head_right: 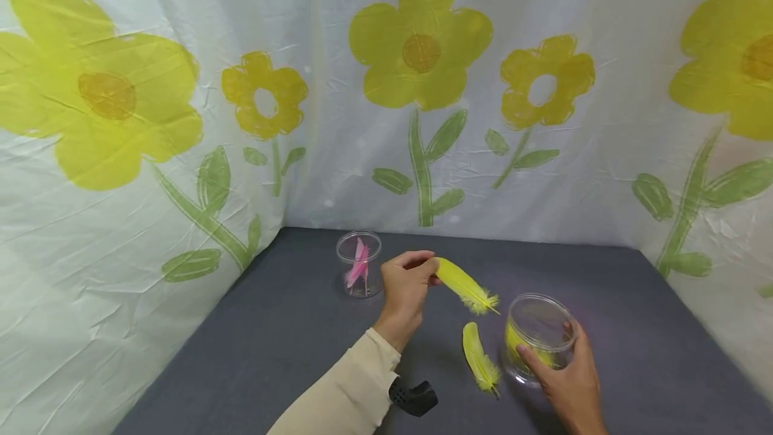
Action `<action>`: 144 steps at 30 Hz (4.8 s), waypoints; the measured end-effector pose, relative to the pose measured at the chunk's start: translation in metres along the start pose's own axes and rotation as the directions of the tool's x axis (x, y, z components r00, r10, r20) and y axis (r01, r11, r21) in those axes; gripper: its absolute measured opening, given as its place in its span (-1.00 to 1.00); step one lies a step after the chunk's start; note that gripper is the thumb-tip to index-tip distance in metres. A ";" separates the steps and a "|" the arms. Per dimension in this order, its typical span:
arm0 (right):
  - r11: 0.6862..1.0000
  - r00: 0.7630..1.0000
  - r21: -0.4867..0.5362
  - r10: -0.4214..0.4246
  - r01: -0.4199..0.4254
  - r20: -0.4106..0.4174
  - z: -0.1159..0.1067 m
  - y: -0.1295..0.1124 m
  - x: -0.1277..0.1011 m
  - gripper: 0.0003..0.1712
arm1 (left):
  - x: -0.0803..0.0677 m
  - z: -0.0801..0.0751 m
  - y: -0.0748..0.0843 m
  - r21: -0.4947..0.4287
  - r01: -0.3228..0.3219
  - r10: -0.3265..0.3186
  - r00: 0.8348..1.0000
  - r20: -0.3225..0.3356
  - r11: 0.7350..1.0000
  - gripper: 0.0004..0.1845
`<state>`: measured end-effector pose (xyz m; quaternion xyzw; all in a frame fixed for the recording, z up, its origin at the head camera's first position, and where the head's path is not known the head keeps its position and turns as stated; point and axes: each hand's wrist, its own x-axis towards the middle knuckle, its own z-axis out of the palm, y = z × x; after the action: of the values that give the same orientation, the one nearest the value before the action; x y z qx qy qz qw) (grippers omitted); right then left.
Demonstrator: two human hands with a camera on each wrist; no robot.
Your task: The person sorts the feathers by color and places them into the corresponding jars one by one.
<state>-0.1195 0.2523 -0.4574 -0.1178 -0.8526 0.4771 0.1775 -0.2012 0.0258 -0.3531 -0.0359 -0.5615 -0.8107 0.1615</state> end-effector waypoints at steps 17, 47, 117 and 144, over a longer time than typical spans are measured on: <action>0.997 0.997 -0.012 0.070 -0.070 -0.011 -0.001 -0.001 0.001 0.30 | -0.052 0.060 -0.048 0.090 0.007 0.000 0.998 -0.069 0.996 -0.83; 0.999 0.998 0.023 -0.041 0.042 -0.039 0.003 -0.003 -0.001 0.21 | -0.027 0.032 -0.061 -0.055 0.202 -0.191 0.968 0.159 0.978 -0.93; 0.996 0.996 0.028 -0.087 0.088 -0.036 -0.002 0.004 -0.001 0.22 | 0.023 -0.065 -0.015 0.074 0.178 -0.187 0.974 0.129 0.981 -0.87; 1.000 1.000 0.015 -0.012 0.013 -0.019 0.000 -0.001 -0.002 0.24 | -0.031 0.082 -0.037 -0.228 0.182 -0.164 0.982 0.094 0.956 -0.79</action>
<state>-0.1175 0.2511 -0.4574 -0.1156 -0.8479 0.4815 0.1892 -0.1934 0.1203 -0.3638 -0.0356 -0.4679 -0.8808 0.0635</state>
